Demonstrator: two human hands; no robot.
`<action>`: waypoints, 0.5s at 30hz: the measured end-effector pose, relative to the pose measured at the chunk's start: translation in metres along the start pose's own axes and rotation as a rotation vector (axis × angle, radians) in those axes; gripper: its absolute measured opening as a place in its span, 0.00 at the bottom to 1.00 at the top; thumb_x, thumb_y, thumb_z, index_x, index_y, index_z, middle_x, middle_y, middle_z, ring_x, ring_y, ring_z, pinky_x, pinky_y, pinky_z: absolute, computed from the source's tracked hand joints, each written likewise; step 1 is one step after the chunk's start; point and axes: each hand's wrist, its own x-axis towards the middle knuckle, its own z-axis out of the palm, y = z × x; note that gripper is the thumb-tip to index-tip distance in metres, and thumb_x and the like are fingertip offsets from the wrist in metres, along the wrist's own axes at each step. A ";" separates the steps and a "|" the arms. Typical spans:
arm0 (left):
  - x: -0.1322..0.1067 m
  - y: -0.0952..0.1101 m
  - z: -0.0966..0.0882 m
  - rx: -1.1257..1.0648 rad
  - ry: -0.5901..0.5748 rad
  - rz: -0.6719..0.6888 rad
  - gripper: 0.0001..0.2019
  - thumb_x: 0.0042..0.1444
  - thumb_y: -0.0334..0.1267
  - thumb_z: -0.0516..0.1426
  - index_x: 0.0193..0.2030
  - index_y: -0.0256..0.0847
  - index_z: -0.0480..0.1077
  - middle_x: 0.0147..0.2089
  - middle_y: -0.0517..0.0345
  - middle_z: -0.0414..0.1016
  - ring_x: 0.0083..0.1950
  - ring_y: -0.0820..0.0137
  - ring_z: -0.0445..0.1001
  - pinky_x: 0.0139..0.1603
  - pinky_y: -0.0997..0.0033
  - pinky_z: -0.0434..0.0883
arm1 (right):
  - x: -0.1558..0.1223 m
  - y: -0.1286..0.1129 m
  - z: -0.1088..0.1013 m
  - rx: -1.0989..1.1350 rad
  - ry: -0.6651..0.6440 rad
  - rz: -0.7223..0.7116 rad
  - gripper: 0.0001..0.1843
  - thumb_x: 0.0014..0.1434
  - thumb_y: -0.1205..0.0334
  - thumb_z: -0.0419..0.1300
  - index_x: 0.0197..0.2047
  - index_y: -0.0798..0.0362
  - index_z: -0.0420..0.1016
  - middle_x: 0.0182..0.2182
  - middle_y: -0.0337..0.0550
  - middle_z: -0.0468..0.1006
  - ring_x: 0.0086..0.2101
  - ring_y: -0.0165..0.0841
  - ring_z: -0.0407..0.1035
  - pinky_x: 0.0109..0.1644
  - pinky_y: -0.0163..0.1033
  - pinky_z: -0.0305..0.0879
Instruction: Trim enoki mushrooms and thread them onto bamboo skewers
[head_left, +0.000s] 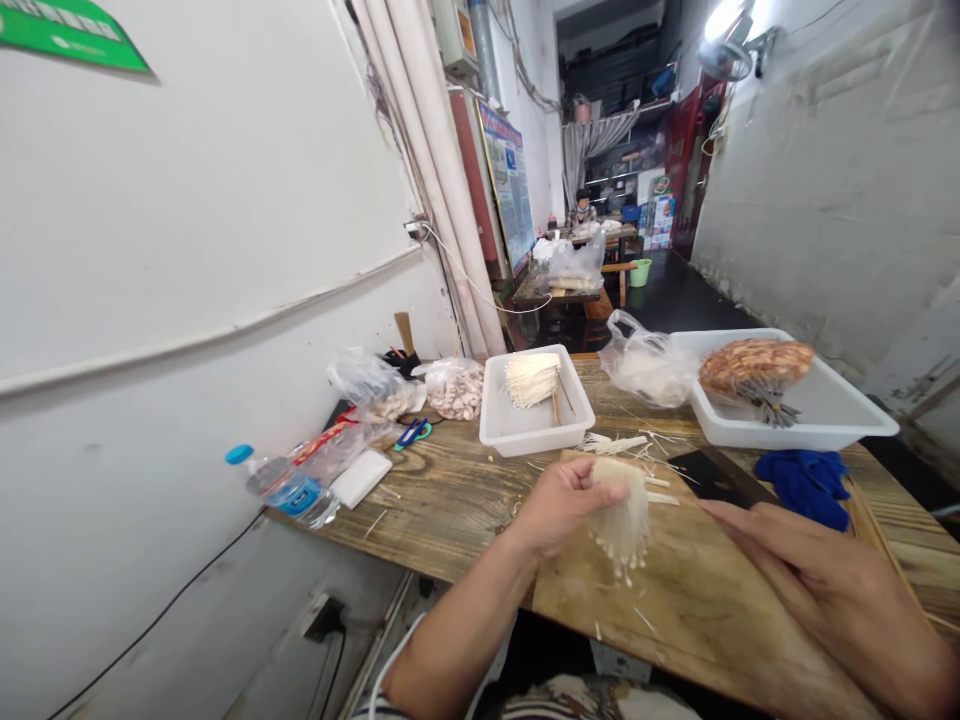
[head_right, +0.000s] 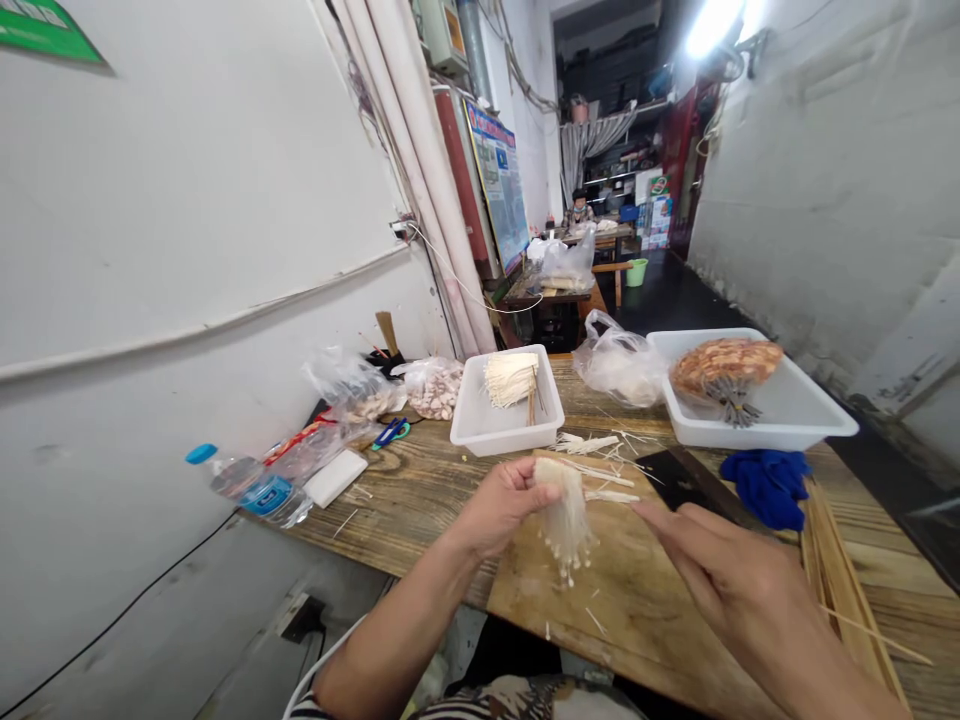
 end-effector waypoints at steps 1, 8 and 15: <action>-0.001 0.000 0.000 0.023 0.022 0.023 0.21 0.43 0.44 0.69 0.44 0.36 0.78 0.37 0.54 0.79 0.36 0.71 0.74 0.41 0.72 0.68 | -0.001 0.002 -0.002 0.005 -0.001 -0.035 0.17 0.65 0.54 0.49 0.48 0.42 0.78 0.31 0.36 0.79 0.29 0.26 0.75 0.30 0.25 0.69; -0.008 0.008 0.007 0.172 0.057 0.096 0.21 0.47 0.52 0.66 0.41 0.36 0.79 0.36 0.55 0.78 0.36 0.69 0.72 0.38 0.73 0.67 | -0.011 0.012 -0.010 -0.037 -0.137 -0.081 0.22 0.63 0.62 0.52 0.59 0.38 0.69 0.37 0.35 0.80 0.37 0.31 0.77 0.33 0.28 0.70; -0.012 0.009 0.011 0.244 0.081 0.031 0.23 0.44 0.56 0.65 0.34 0.36 0.80 0.28 0.56 0.76 0.36 0.64 0.73 0.36 0.70 0.68 | -0.012 0.013 -0.013 -0.091 -0.141 -0.162 0.23 0.64 0.63 0.50 0.61 0.36 0.66 0.39 0.34 0.81 0.36 0.32 0.77 0.32 0.29 0.71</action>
